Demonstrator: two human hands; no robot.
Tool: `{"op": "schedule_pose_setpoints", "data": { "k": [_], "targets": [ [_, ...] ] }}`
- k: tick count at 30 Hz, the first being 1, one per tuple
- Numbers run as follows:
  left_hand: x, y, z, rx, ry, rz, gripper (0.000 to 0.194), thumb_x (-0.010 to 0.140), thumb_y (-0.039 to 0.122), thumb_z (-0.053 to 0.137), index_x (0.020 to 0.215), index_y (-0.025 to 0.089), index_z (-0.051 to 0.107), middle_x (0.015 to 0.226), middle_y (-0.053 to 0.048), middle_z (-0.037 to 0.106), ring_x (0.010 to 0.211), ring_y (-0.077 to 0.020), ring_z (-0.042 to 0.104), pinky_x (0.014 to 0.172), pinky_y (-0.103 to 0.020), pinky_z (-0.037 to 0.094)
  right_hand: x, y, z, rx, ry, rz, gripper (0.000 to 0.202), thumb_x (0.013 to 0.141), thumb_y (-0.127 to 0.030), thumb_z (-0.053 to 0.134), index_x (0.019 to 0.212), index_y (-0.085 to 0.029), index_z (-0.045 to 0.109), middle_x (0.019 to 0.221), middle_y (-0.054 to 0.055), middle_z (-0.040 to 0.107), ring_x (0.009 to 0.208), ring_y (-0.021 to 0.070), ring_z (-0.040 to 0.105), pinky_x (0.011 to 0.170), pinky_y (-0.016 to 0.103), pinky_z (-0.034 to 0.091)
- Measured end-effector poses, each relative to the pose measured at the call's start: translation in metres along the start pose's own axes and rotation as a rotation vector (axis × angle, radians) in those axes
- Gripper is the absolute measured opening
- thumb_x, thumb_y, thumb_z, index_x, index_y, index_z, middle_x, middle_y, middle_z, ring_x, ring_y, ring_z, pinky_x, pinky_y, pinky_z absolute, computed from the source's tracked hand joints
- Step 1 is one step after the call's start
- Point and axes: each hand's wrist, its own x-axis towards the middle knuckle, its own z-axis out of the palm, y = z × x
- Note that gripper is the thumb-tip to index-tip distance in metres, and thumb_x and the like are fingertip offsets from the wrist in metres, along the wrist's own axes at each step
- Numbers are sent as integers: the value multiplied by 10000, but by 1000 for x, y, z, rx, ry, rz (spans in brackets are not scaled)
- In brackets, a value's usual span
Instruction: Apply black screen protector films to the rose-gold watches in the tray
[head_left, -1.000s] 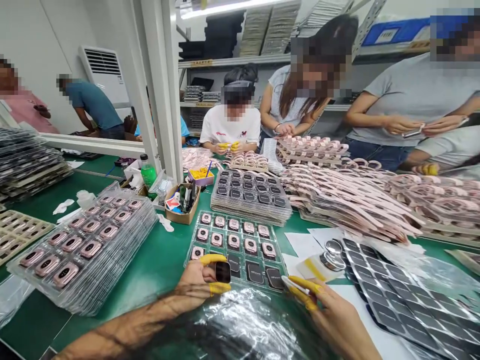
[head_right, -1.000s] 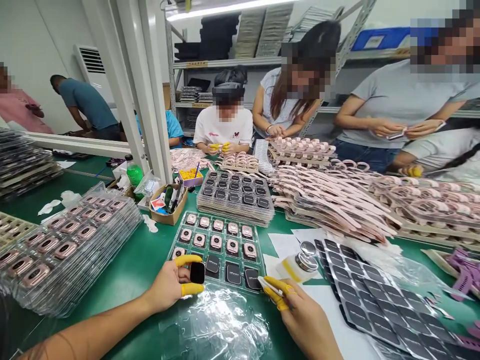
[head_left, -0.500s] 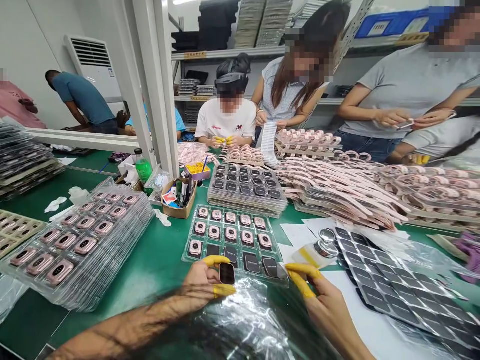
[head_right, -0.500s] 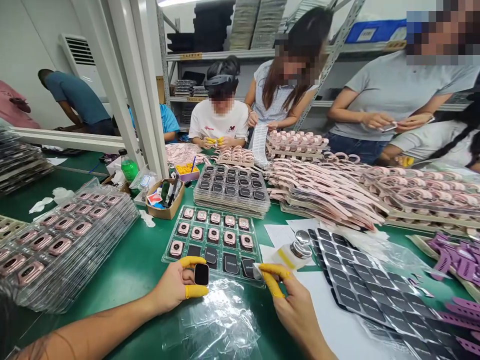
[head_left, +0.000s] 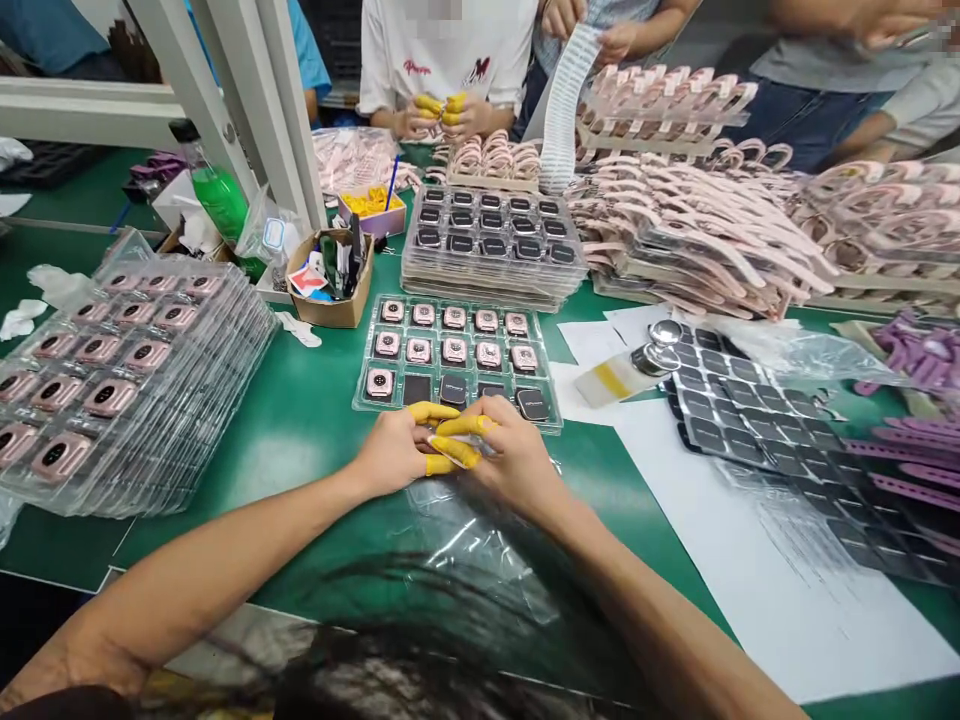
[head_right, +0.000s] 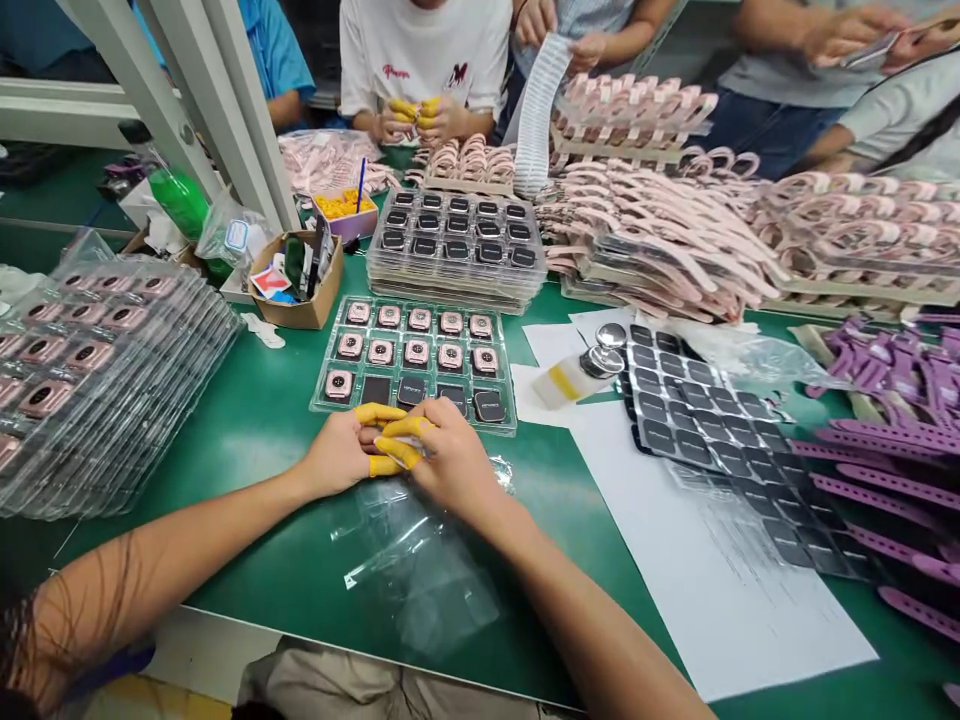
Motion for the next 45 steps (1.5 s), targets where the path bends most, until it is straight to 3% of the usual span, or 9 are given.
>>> {"op": "schedule_pose_setpoints", "data": {
  "k": [4,12,21,26,31,34,37,42,45],
  "targets": [
    [-1,1,-1,18,10,-78,708,643,180,1004,1305,117,760,770,-13,798,689,-148,728,689,-245,548,-5,10,10,-154,115,-9,85,1049,-319,770,1038,-256,825,856,33,725,803,217,628,699,365,508],
    [0,0,1,143,54,-64,573,686,224,975,1224,126,804,811,-49,827,762,-193,759,692,-271,563,-11,19,13,-86,101,60,124,1048,-399,778,1018,-292,831,840,15,690,810,218,603,732,378,481],
    [0,5,5,45,91,-154,721,656,186,1004,1337,127,775,796,-44,825,731,-194,774,682,-268,558,-10,17,13,-109,209,125,137,1048,-383,773,973,-274,808,799,9,665,755,207,594,664,355,466],
    [2,7,4,3,62,-113,710,545,217,1086,1191,139,802,905,-74,856,854,-235,823,781,-292,623,-4,11,19,-17,199,83,80,1036,-308,760,962,-291,784,793,4,672,711,204,614,622,350,460],
    [4,6,3,46,111,-136,732,564,244,1076,1230,167,781,810,-24,826,749,-193,789,696,-265,592,-3,11,24,-175,309,227,177,1055,-376,755,934,-248,776,819,21,719,729,188,647,662,329,489],
    [5,4,2,63,79,-117,715,556,261,1073,1205,176,786,808,-11,815,742,-189,780,712,-277,599,-3,7,25,-153,248,180,233,1093,-427,691,956,-263,784,814,23,726,718,184,650,641,325,483],
    [5,6,1,86,80,-110,703,553,235,1053,1202,172,790,794,-13,809,769,-201,782,745,-297,615,-1,15,4,-259,285,230,343,1095,-507,673,900,-248,785,822,37,743,716,185,656,647,334,478],
    [4,16,-3,217,-25,-130,671,600,265,1005,1234,179,804,760,-3,804,730,-203,766,745,-324,621,-44,37,-83,-460,586,416,413,1005,-639,759,961,-231,804,810,52,714,681,191,596,648,364,495],
    [7,22,-6,339,-112,-127,624,629,276,991,1220,196,810,758,18,805,721,-190,754,771,-323,621,-88,41,-130,-534,380,547,343,1030,-568,744,1019,-234,818,934,86,763,793,209,655,716,369,530]
  ]
}}
